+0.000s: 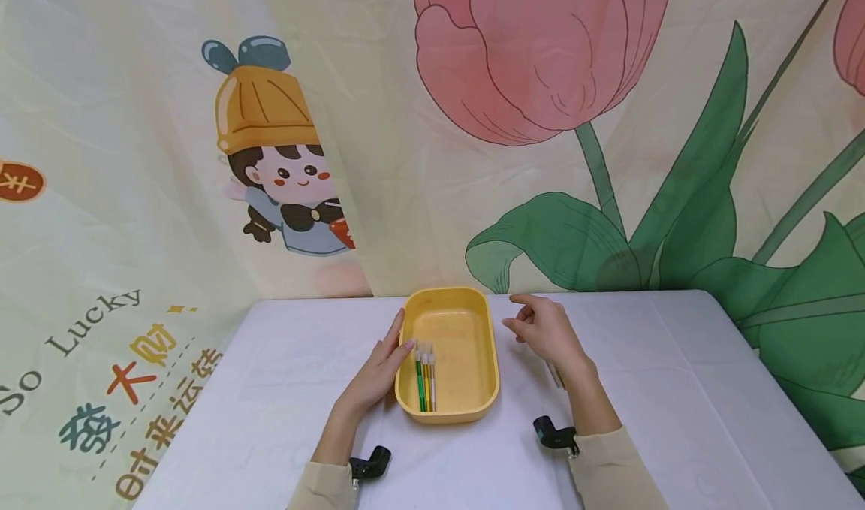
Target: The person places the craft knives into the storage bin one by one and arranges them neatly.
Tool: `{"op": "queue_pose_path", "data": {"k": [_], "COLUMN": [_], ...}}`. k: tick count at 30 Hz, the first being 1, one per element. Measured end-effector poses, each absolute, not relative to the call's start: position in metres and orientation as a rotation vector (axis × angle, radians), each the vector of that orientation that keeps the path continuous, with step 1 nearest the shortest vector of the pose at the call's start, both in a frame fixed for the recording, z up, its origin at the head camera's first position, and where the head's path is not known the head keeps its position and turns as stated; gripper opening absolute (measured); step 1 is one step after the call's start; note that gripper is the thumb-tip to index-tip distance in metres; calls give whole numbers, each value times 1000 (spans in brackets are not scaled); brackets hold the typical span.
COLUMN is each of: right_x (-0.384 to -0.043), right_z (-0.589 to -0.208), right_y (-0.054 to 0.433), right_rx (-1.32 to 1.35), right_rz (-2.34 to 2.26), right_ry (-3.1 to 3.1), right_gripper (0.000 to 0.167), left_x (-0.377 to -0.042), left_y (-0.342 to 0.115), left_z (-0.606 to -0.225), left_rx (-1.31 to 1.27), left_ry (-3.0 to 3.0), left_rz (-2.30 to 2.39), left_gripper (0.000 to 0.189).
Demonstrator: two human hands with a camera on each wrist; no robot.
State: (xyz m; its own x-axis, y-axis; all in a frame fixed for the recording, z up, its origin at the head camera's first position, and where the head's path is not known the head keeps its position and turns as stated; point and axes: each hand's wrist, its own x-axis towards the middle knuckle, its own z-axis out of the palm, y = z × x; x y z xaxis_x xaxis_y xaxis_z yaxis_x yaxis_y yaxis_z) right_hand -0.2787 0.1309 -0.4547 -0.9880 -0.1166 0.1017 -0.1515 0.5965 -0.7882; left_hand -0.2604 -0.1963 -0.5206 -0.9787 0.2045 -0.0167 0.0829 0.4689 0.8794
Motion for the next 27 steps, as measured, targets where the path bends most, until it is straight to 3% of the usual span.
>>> {"op": "queue_pose_path", "data": {"k": [27], "right_x": [-280], "right_z": [-460], "right_y": [151], "right_rx": [148], "right_rz": [1329], "right_ry": [-2857], "right_gripper": [47], "left_x": [-259], "left_y": [-196], "left_z": [-519], "left_rx": [249], "left_ry": [2592], "left_rz": [1528], "left_gripper": [64]}}
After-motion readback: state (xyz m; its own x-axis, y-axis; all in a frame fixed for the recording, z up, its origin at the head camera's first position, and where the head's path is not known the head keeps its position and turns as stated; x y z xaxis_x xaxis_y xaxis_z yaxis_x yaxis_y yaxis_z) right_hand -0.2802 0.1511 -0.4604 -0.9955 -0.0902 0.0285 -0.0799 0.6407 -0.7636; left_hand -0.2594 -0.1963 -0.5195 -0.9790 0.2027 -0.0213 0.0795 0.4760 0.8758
